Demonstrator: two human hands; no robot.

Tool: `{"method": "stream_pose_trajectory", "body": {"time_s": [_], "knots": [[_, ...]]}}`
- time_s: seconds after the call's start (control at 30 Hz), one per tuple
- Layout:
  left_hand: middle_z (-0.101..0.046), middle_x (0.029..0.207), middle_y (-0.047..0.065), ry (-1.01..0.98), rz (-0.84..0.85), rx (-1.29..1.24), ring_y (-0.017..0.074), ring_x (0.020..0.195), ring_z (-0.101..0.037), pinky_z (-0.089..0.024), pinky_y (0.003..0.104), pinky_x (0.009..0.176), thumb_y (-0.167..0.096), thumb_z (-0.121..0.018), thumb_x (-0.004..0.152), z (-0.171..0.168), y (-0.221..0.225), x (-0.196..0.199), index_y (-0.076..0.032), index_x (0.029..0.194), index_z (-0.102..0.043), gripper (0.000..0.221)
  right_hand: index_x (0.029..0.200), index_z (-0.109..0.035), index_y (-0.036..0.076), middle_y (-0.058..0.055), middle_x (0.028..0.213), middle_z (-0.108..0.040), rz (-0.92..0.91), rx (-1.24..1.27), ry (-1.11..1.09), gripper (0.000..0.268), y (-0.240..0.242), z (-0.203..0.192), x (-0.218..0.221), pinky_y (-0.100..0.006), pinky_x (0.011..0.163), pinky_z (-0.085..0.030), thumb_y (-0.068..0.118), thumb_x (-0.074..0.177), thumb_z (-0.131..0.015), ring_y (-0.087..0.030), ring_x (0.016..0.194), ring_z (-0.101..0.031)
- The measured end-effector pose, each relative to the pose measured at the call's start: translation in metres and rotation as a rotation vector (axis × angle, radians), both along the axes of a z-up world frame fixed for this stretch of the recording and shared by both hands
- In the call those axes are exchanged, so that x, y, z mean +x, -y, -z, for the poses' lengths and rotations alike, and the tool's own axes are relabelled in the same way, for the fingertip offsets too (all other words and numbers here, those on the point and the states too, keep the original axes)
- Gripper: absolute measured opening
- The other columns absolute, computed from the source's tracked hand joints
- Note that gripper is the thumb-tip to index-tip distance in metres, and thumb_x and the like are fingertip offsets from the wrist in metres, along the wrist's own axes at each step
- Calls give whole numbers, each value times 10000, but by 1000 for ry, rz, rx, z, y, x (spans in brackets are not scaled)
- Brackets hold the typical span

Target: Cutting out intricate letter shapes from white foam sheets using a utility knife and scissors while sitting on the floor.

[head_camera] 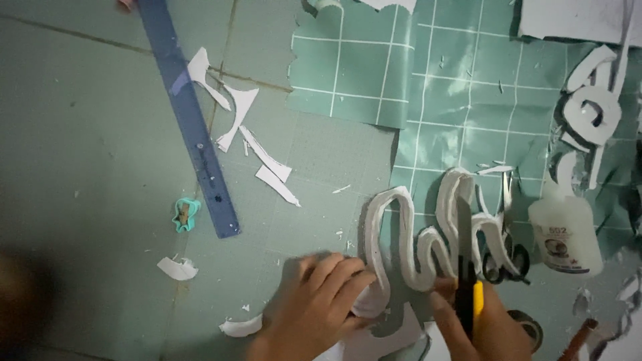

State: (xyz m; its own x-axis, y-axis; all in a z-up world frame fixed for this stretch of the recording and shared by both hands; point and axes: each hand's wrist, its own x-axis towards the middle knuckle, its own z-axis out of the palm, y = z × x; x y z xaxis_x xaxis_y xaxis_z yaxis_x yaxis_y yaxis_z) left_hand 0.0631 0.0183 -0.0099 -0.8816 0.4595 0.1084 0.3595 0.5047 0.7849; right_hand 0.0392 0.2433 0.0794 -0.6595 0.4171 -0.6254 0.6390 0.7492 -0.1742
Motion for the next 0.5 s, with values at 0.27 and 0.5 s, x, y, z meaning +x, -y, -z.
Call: {"method": "stream_pose_trajectory", "body": {"time_s": [0.27,0.5], "knots": [[-565,1298,139,25,-66,44,305,1184,-505,-340,479,928,-307,-853,838,-2,-2,-1,-40,1279,-590,579,1170,-752,149,-62,994,-896,0,-88,100,390,12,-7,-6,-335,886,-649,306,815,-720,-154,967,-891],[-553,1348,139,17,-47,-49,320,1240,-484,-313,484,949,-323,-805,863,-3,5,-5,-40,1324,-569,590,1197,-712,112,-106,980,-869,-11,-156,-24,422,25,-7,-6,-361,877,-655,270,805,-704,-179,955,-894]]}}
